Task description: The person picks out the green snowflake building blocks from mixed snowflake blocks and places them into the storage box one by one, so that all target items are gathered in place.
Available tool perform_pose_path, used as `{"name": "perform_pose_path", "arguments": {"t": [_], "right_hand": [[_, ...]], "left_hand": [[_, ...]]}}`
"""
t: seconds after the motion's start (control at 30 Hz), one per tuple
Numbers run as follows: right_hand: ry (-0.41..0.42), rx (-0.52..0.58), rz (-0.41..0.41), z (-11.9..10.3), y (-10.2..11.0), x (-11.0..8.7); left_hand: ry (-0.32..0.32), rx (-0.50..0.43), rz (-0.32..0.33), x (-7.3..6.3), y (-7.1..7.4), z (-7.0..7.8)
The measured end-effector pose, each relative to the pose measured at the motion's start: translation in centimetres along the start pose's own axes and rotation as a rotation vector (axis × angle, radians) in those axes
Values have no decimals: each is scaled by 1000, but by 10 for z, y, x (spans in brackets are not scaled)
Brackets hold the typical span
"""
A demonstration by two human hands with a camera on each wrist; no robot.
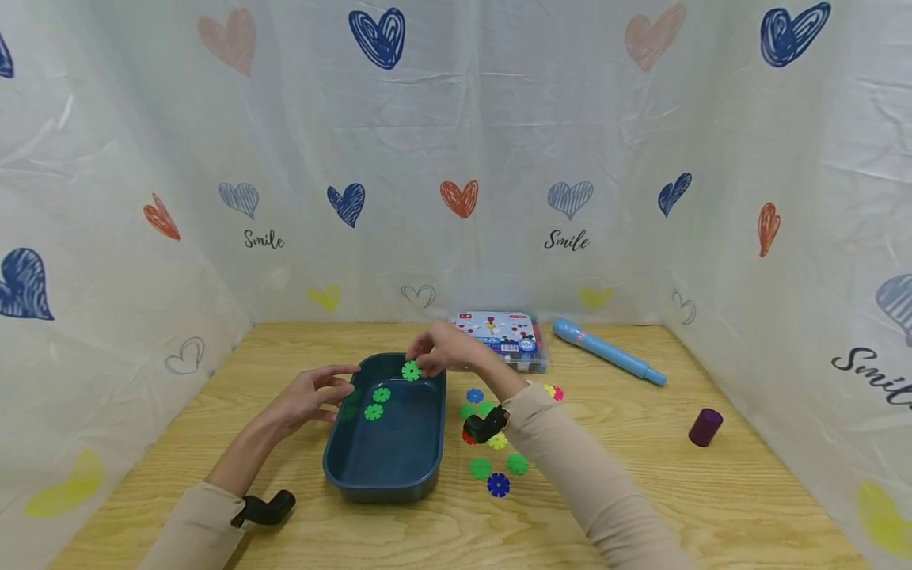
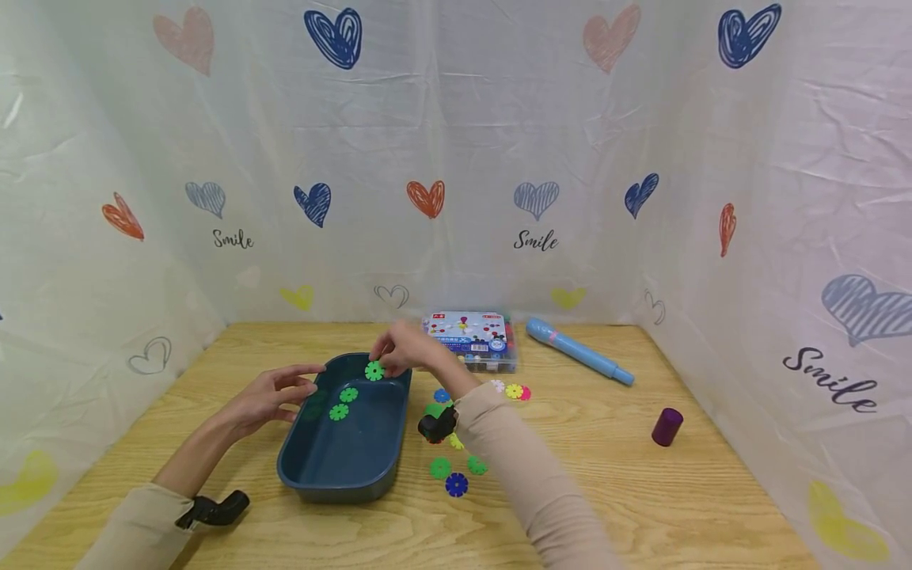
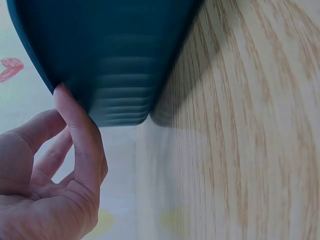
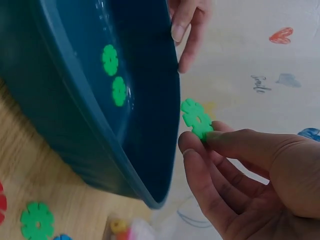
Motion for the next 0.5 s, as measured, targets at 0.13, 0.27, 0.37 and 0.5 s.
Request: {"name": "perform_pose_path", "arguments": {"t": [0.13,0.27,0.37,0.5], "right_hand": [[1,10,-37,0,-12,5],[-6,14,-94,-2,-22,10],[-35,33,-119,-4,-31,14],[-83,62,-114,-7,-44,16]], "left_hand": [[3,1,-4,0,0,0],[2,3,-11,1,0,1],[3,2,-17,1,0,1],[6,0,-23,0,1,2]]}}
Point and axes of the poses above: each hand's wrist, its own x-axis towards the middle knuckle, its own y-axis out of the back of the hand, z = x × y, the point moved 2 cm from there along x, towards the middle knuckle, and after that the axes turned 14 degrees about z, right-handed, at the moved point
